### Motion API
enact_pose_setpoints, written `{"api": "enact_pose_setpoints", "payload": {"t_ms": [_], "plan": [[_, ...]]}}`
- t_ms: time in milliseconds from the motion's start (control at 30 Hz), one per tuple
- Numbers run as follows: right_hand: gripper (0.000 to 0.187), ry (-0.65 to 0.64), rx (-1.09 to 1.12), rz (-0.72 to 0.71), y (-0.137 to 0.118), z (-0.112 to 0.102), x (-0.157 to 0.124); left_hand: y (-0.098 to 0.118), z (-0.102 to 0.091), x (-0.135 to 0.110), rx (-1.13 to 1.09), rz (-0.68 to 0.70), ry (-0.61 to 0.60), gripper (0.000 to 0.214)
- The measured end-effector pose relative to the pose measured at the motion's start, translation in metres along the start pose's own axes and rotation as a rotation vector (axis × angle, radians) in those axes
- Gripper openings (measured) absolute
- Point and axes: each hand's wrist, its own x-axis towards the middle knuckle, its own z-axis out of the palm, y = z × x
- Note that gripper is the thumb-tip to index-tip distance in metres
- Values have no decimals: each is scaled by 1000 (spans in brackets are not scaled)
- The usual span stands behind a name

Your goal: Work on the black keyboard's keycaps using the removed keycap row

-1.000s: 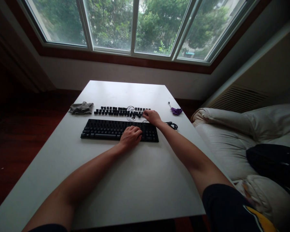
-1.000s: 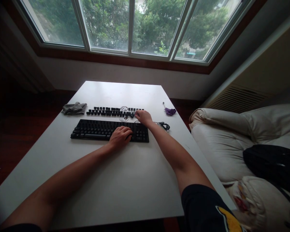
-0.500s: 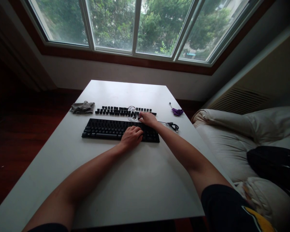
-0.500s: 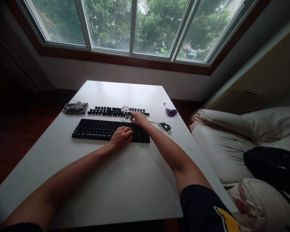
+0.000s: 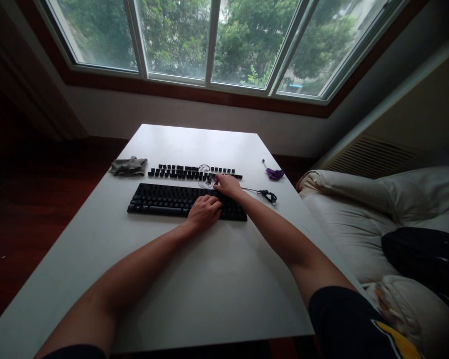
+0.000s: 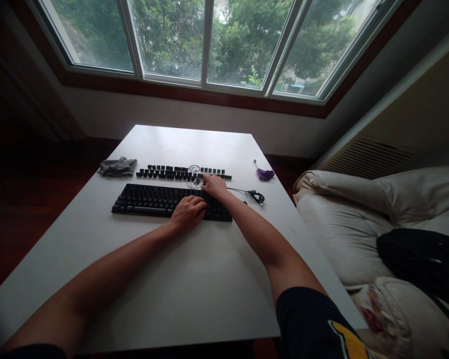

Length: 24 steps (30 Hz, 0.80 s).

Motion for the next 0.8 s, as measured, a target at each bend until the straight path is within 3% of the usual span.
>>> {"api": "enact_pose_setpoints", "payload": {"t_ms": [200,300,533,800], "plan": [[18,-62,164,-61,12,3,8,0,0,0,18,-5,4,17],[12,-26,244,-89,21,1,10,0,0,0,13,1,7,17],[26,-16,274,-138,23,6,9,0,1,0,11,-3,7,17],[27,-9,235,-156,17,6,7,1,0,0,15,0,5,18]]}}
